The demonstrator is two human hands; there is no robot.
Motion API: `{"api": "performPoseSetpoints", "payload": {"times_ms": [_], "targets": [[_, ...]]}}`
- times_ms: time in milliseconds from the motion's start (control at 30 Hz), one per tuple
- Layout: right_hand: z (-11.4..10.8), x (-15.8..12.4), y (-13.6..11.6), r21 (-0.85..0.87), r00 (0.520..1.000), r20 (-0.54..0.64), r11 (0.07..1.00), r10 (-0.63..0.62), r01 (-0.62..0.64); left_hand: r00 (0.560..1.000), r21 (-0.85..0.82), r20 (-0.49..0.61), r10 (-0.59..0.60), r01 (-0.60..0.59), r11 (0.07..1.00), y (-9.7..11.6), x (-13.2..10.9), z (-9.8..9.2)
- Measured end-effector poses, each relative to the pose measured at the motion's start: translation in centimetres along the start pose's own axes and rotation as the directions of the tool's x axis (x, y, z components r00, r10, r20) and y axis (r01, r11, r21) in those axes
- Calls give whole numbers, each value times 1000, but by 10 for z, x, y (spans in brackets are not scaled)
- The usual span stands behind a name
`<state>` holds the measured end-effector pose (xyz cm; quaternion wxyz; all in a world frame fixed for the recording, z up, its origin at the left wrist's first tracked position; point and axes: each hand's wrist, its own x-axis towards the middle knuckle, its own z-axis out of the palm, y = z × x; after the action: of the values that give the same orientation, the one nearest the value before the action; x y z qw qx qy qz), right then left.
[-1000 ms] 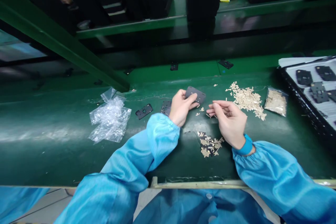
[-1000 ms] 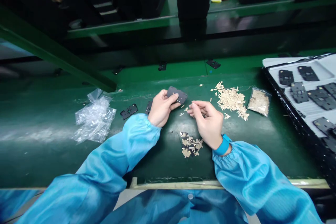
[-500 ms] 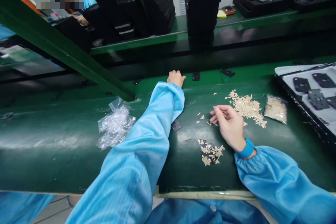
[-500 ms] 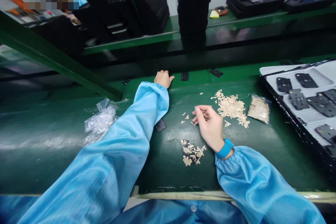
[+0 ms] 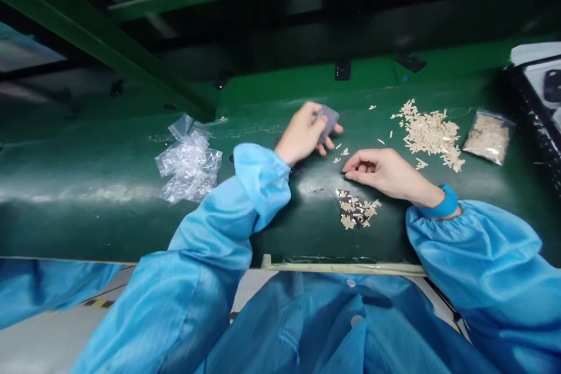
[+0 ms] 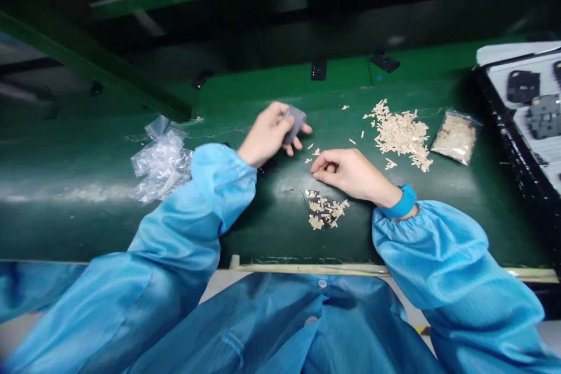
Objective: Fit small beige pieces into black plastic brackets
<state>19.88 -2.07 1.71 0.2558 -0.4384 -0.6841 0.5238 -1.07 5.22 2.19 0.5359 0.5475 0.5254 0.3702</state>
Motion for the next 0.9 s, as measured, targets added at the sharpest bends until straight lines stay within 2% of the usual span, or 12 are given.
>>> {"api": "performPoseSetpoints", "payload": {"times_ms": [67,100,200,367,600,800,900], "targets": [[0,-2,-4,-109,995,77,991,-66,74,996,-148,83,-25,37,988,-13,-30,15],[0,-3,-5,-158,989,116,981,-95,113,996,-178,84,-6,21,984,-18,-41,20],[-2,-6,-8,-252,971,190,949,-143,189,996,-161,67,61,-50,986,-26,-57,27],[-3,-11,-5,-295,950,261,923,-171,247,996,-132,55,74,-67,989,-26,-57,27],[-9,-13,-8,-331,922,357,903,-150,275,983,21,95,155,-157,987,-26,-57,26],[-8,-14,-9,-378,937,314,885,-153,271,978,138,126,167,-184,973,-25,-58,26],[-3,-15,-8,-399,939,312,876,-148,271,972,288,151,178,-215,933,-21,-59,22]]}}
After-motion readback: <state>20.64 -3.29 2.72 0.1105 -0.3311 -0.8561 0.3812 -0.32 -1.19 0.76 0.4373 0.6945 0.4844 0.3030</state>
